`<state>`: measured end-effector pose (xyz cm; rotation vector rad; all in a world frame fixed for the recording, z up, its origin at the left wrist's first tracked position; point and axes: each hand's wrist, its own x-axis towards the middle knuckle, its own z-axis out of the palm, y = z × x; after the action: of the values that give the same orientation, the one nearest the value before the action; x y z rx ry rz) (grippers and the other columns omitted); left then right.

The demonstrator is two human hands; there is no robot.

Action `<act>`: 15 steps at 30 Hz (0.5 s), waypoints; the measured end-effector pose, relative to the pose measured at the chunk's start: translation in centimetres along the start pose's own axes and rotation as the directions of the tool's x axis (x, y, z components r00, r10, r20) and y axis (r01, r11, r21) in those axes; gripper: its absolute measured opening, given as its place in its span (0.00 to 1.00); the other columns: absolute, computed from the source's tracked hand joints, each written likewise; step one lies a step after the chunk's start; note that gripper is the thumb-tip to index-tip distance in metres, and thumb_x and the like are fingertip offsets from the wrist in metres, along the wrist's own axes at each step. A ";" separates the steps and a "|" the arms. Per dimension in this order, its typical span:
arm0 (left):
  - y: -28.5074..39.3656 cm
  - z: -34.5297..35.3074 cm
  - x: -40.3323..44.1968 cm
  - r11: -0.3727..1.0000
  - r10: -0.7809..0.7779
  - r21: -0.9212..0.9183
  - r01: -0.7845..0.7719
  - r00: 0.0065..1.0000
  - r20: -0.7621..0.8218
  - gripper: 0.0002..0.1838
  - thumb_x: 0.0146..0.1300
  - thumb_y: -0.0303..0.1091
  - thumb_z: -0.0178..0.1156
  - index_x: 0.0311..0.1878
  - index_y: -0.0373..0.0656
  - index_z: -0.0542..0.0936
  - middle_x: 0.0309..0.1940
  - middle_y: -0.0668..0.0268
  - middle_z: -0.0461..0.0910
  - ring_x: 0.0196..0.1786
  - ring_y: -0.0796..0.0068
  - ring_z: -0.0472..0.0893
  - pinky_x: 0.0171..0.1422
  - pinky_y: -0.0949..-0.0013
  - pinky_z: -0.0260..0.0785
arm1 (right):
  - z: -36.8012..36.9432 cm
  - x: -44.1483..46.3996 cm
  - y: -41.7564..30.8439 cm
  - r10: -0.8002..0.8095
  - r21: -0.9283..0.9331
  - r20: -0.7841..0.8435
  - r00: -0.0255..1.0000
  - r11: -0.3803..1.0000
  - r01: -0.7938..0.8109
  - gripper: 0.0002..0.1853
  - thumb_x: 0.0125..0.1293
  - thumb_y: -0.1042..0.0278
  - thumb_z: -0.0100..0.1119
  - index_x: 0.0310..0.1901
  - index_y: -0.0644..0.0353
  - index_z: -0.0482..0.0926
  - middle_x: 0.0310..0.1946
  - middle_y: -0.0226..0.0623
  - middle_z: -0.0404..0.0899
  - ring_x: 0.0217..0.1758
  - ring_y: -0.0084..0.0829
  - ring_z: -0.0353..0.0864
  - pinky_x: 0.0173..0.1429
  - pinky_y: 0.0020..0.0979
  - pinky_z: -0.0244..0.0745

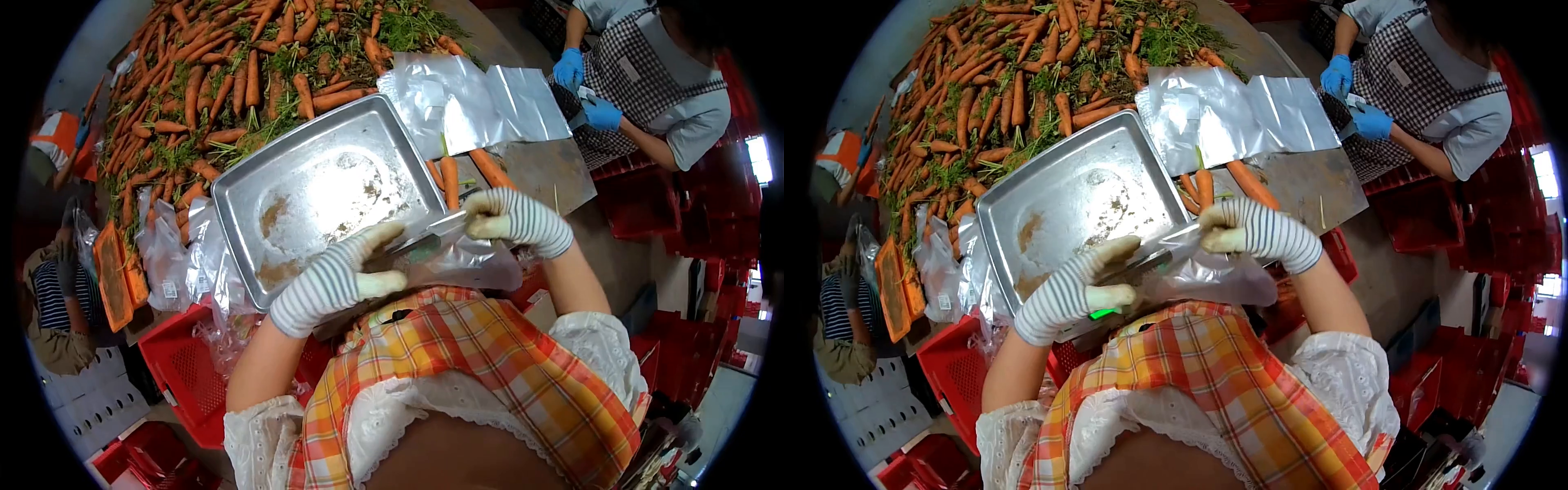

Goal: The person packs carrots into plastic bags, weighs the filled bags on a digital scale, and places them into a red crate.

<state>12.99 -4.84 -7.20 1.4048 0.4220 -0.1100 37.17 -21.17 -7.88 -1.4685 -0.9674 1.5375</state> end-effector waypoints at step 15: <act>0.1 0.9 -1.2 0.807 0.443 0.533 -0.252 0.856 -0.266 0.20 0.44 0.43 0.72 0.36 0.39 0.80 0.23 0.70 0.78 0.28 0.77 0.76 0.36 0.73 0.71 | 8.5 2.8 -8.3 -0.309 -0.718 0.080 0.948 0.641 0.270 0.11 0.60 0.62 0.55 0.30 0.61 0.78 0.23 0.35 0.76 0.28 0.21 0.74 0.36 0.25 0.70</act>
<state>12.11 -5.94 -6.58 1.9937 0.4586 0.4048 28.90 -15.36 -1.08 -1.7336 -1.8262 0.8828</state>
